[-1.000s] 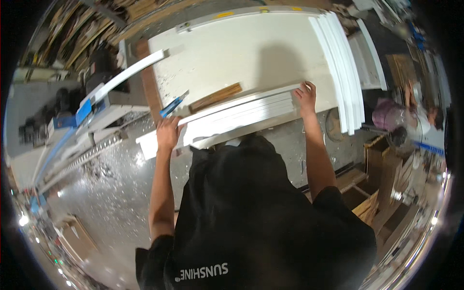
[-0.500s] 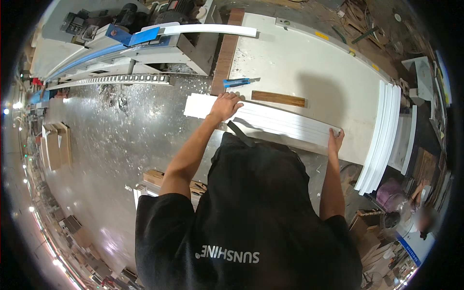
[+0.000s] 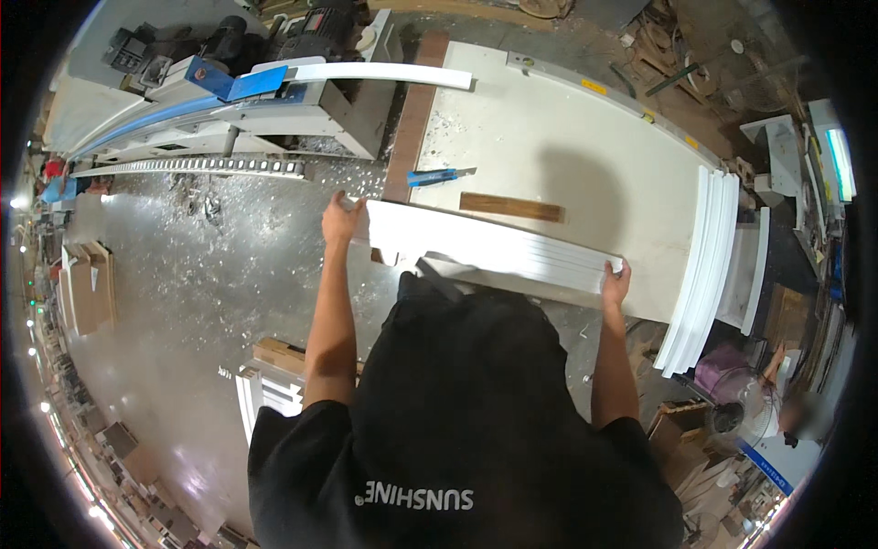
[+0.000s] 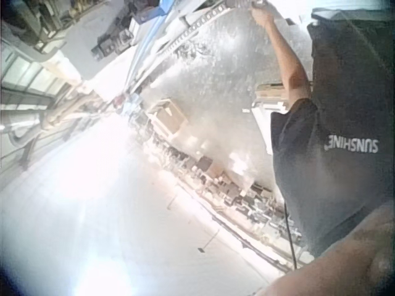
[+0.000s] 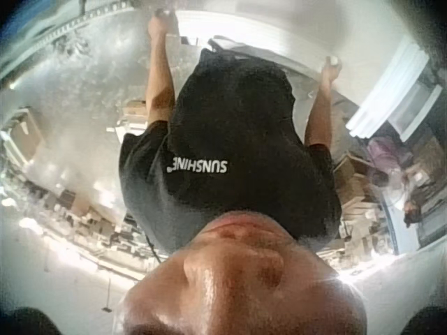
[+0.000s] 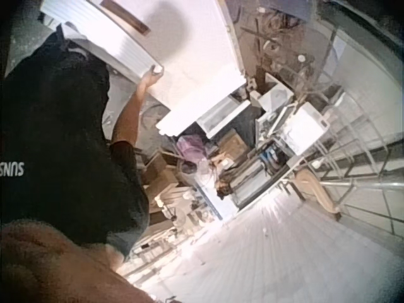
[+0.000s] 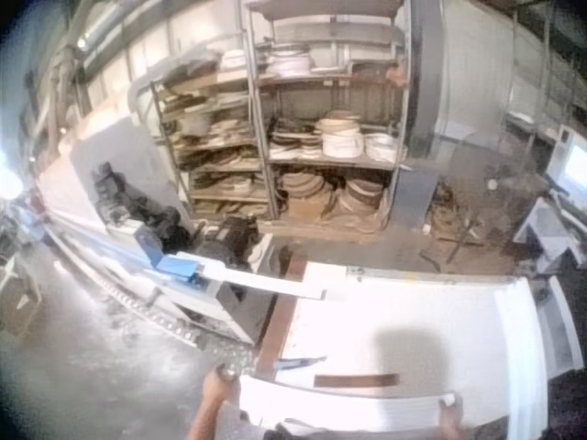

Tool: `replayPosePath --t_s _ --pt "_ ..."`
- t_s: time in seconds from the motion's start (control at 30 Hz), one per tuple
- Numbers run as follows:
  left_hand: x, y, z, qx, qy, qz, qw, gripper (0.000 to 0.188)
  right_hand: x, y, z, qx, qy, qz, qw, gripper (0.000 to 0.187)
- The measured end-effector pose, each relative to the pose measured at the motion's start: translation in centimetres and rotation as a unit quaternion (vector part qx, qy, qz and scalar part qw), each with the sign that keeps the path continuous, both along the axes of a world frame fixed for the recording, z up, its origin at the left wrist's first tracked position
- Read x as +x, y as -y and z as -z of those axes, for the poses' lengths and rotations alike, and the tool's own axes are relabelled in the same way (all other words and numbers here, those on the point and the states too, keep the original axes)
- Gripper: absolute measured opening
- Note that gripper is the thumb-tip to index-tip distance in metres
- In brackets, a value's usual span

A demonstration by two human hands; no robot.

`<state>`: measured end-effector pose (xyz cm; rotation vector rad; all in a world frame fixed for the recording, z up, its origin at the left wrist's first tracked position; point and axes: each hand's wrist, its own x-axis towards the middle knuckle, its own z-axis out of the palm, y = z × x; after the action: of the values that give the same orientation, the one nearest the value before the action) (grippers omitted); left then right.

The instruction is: Sorting, stacking, and trimming white wooden moldings in a manufacturing workshop.

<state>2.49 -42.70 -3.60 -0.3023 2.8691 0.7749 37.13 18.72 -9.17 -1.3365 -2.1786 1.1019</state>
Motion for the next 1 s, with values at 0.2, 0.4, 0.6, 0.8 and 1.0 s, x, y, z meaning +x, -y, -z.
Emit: replayPosePath --t_s 0.2,0.4,0.6,0.8,1.0 --pt "0.1 0.2 0.0 -0.012 0.007 -0.014 1.0 0.076 0.2 0.2 -0.3 -0.017 0.068 0.035 0.997 0.066" --pt "0.6 -0.3 -0.9 0.017 -0.026 -0.005 1.0 0.075 0.7 -0.7 1.3 -0.014 0.051 0.045 0.998 0.064" --pt "0.1 2.5 0.7 0.073 0.011 0.024 0.997 0.069 0.0 3.1 -2.7 0.229 0.162 0.005 0.96 0.063" --pt "-2.4 8.0 3.9 0.183 0.024 -0.078 0.98 0.046 1.8 9.7 -5.5 0.36 0.068 -0.049 0.929 0.056" --pt "-8.7 8.0 1.1 0.269 -0.087 -0.076 0.956 0.036 6.3 17.1 -4.9 0.228 0.19 -0.02 0.955 0.051"
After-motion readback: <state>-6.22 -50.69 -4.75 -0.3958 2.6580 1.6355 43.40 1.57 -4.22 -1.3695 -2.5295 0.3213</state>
